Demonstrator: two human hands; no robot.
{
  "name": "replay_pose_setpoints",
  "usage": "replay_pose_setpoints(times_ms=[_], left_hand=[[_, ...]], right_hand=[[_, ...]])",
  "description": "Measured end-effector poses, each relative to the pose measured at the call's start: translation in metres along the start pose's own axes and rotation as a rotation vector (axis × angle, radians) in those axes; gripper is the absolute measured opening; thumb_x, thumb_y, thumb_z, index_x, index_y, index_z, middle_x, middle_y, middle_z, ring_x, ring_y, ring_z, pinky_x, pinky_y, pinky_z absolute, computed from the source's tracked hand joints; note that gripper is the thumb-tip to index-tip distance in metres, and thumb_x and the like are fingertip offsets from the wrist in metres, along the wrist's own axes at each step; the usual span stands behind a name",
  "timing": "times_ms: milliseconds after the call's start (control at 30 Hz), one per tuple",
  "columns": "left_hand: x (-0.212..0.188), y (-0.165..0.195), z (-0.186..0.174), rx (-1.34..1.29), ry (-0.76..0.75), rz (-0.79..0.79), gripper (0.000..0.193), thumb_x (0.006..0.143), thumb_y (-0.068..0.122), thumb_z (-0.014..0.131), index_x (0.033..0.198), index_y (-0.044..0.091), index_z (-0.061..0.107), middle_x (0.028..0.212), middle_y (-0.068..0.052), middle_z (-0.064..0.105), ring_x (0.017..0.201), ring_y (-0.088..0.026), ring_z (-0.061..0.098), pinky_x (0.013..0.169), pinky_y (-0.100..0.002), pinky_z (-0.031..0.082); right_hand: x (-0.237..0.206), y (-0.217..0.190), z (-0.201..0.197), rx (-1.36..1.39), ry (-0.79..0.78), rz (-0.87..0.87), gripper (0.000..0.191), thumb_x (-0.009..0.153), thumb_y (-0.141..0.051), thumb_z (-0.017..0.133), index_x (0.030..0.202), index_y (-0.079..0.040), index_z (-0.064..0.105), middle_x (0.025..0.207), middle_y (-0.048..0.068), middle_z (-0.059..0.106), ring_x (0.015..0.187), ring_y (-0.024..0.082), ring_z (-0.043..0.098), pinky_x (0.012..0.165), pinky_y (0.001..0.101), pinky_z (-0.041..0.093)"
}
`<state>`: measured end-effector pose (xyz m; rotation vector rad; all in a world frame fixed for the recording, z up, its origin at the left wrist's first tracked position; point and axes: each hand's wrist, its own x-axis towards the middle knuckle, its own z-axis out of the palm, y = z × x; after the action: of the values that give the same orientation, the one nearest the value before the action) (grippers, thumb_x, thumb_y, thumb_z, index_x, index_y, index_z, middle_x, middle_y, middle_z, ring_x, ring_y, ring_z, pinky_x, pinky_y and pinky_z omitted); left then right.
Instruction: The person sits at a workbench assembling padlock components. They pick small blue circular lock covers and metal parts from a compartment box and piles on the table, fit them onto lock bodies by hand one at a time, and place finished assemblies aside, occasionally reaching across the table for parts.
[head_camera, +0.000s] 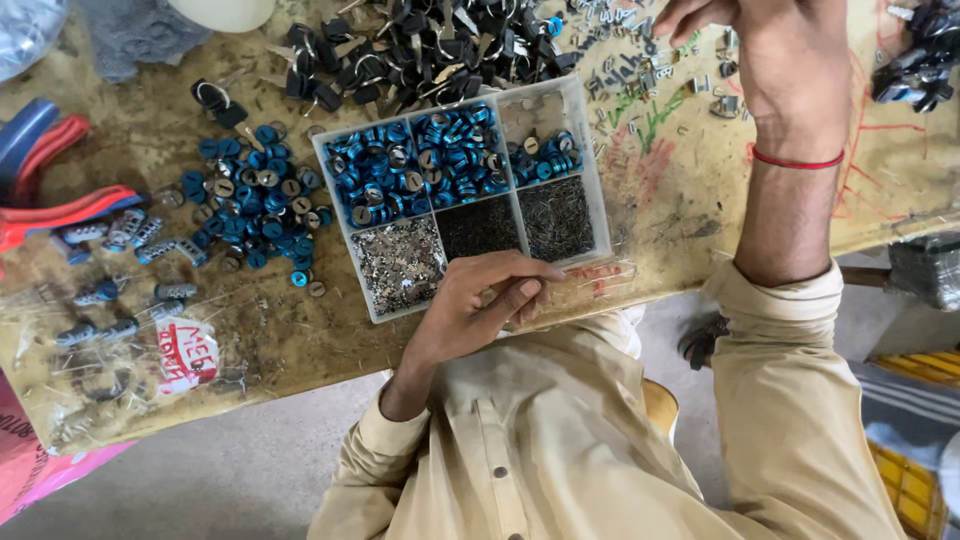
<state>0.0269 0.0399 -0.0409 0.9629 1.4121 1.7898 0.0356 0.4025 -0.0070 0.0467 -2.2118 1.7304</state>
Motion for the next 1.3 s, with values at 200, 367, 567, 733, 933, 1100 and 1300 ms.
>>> replay_pose_setpoints(times_ms=[200, 367, 567, 733, 933, 1100, 1300], left_hand=[[0.002, 0.000, 0.002, 0.090, -0.012, 0.000, 0.020, 0.105, -0.001, 0.062, 0.122, 0.005, 0.071, 0.083, -0.005, 0.066, 0.069, -0.011, 0.063, 0.064, -0.028, 0.052], [0.006, 0.000, 0.007, -0.009, -0.012, -0.051, 0.021, 0.106, 0.000, 0.058, 0.123, 0.005, 0.070, 0.089, -0.005, 0.068, 0.070, -0.010, 0.064, 0.063, -0.026, 0.053], [0.010, -0.002, 0.016, 0.006, -0.042, -0.087, 0.019, 0.108, 0.002, 0.058, 0.122, 0.003, 0.070, 0.088, -0.005, 0.067, 0.070, -0.010, 0.062, 0.062, -0.025, 0.051], [0.014, -0.007, 0.027, 0.023, -0.038, -0.103, 0.018, 0.108, 0.004, 0.059, 0.121, 0.002, 0.071, 0.090, -0.004, 0.069, 0.071, -0.009, 0.064, 0.062, -0.023, 0.053], [0.018, -0.010, 0.037, -0.030, -0.014, -0.146, 0.019, 0.107, 0.006, 0.060, 0.122, 0.001, 0.071, 0.094, -0.005, 0.070, 0.075, -0.009, 0.067, 0.062, -0.022, 0.055], [0.020, -0.011, 0.039, 0.015, -0.004, -0.156, 0.019, 0.107, 0.007, 0.061, 0.121, 0.001, 0.072, 0.093, -0.005, 0.071, 0.076, -0.009, 0.068, 0.062, -0.022, 0.057], [0.026, -0.011, 0.040, -0.008, -0.035, -0.156, 0.019, 0.106, 0.006, 0.061, 0.122, 0.001, 0.071, 0.095, -0.006, 0.072, 0.076, -0.009, 0.068, 0.062, -0.022, 0.057]], right_hand=[[-0.043, -0.006, -0.041, -0.050, 0.132, 0.020, 0.027, 0.123, -0.002, 0.037, 0.127, 0.012, 0.059, 0.117, 0.023, 0.068, 0.104, 0.032, 0.072, 0.085, 0.0359, 0.057], [-0.122, -0.008, -0.115, -0.107, 0.389, 0.056, 0.026, 0.126, -0.008, 0.039, 0.124, 0.007, 0.060, 0.120, 0.019, 0.067, 0.109, 0.029, 0.069, 0.089, 0.0357, 0.055], [-0.202, 0.039, -0.181, -0.122, 0.541, 0.079, 0.027, 0.128, -0.015, 0.041, 0.121, 0.002, 0.060, 0.123, 0.013, 0.065, 0.114, 0.025, 0.065, 0.094, 0.0354, 0.053], [-0.237, 0.043, -0.193, -0.101, 0.536, 0.021, 0.030, 0.129, -0.021, 0.041, 0.116, 0.000, 0.059, 0.121, 0.013, 0.064, 0.115, 0.026, 0.066, 0.091, 0.0346, 0.053], [-0.229, 0.032, -0.177, -0.372, 0.652, 0.115, 0.038, 0.129, -0.025, 0.044, 0.128, 0.006, 0.065, 0.120, 0.015, 0.068, 0.110, 0.023, 0.066, 0.096, 0.0345, 0.058], [-0.224, 0.039, -0.172, -0.266, 0.865, 0.272, 0.032, 0.125, -0.024, 0.058, 0.124, 0.006, 0.069, 0.108, 0.011, 0.070, 0.090, 0.019, 0.072, 0.085, 0.0307, 0.062], [-0.227, 0.039, -0.175, -0.107, 0.851, 0.268, 0.025, 0.122, -0.017, 0.055, 0.117, 0.006, 0.063, 0.101, 0.011, 0.064, 0.076, 0.020, 0.061, 0.070, 0.0313, 0.051]])
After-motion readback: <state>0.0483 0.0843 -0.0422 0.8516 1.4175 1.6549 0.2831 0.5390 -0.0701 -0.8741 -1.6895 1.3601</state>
